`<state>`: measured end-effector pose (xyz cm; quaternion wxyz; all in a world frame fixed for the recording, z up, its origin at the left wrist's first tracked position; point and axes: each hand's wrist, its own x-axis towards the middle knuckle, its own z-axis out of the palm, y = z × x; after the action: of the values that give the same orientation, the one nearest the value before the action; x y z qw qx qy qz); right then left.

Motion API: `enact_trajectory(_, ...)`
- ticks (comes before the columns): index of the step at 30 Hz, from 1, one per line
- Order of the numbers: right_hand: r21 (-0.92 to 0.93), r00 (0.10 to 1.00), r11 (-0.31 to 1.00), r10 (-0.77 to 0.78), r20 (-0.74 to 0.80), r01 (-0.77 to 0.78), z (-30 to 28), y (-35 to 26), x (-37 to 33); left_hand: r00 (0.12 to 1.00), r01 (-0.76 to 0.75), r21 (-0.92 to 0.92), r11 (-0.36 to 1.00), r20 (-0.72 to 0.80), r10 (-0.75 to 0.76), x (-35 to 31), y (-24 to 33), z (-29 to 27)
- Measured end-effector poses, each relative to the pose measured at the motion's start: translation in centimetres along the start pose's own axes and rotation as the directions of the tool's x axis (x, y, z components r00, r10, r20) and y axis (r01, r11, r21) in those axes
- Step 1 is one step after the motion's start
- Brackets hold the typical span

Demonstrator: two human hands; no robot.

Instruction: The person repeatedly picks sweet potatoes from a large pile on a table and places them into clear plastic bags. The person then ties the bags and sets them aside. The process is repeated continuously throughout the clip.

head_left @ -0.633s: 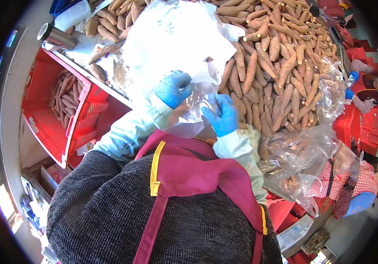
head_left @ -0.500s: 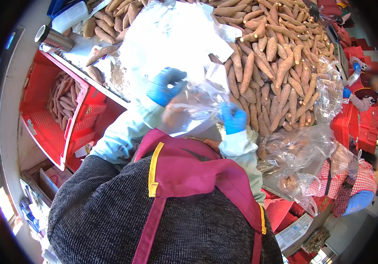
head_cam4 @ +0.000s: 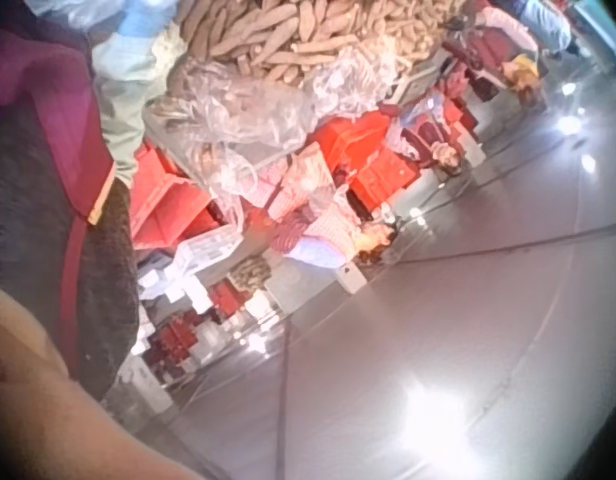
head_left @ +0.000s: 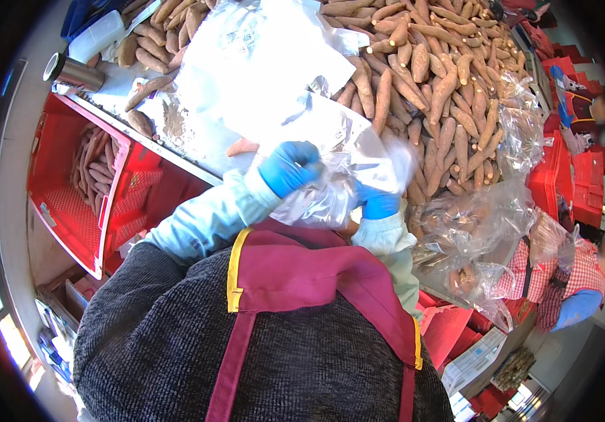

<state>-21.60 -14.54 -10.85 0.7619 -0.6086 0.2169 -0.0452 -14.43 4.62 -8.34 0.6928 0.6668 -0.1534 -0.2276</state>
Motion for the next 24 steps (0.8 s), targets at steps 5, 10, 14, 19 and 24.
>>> enact_trajectory(5,0.606,0.958,0.792,0.223,-0.181,-0.070,-6.9,-0.4,0.4,0.961,0.010,0.700,0.714,-0.205,0.188,0.9,-3.2,-8.9)
enact_trajectory(10,0.338,0.978,0.941,0.049,-0.203,0.023,-5.8,-4.6,0.0,0.985,-0.039,0.665,0.745,-0.099,0.140,0.9,0.6,-9.6)
enact_trajectory(14,0.103,0.988,0.991,-0.075,-0.134,0.089,-0.4,-6.2,0.1,0.841,-0.518,0.561,0.646,0.196,0.505,-0.1,5.6,-2.3)
enact_trajectory(19,-0.130,0.973,0.968,-0.202,0.112,0.215,-0.4,-5.5,-0.3,0.794,-0.589,0.709,0.388,0.420,0.438,3.0,4.0,-0.9)
enact_trajectory(24,-0.382,0.974,0.907,-0.107,0.199,0.177,-5.9,-2.2,-3.0,0.909,-0.103,0.060,0.993,-0.399,0.119,4.1,2.2,-12.5)
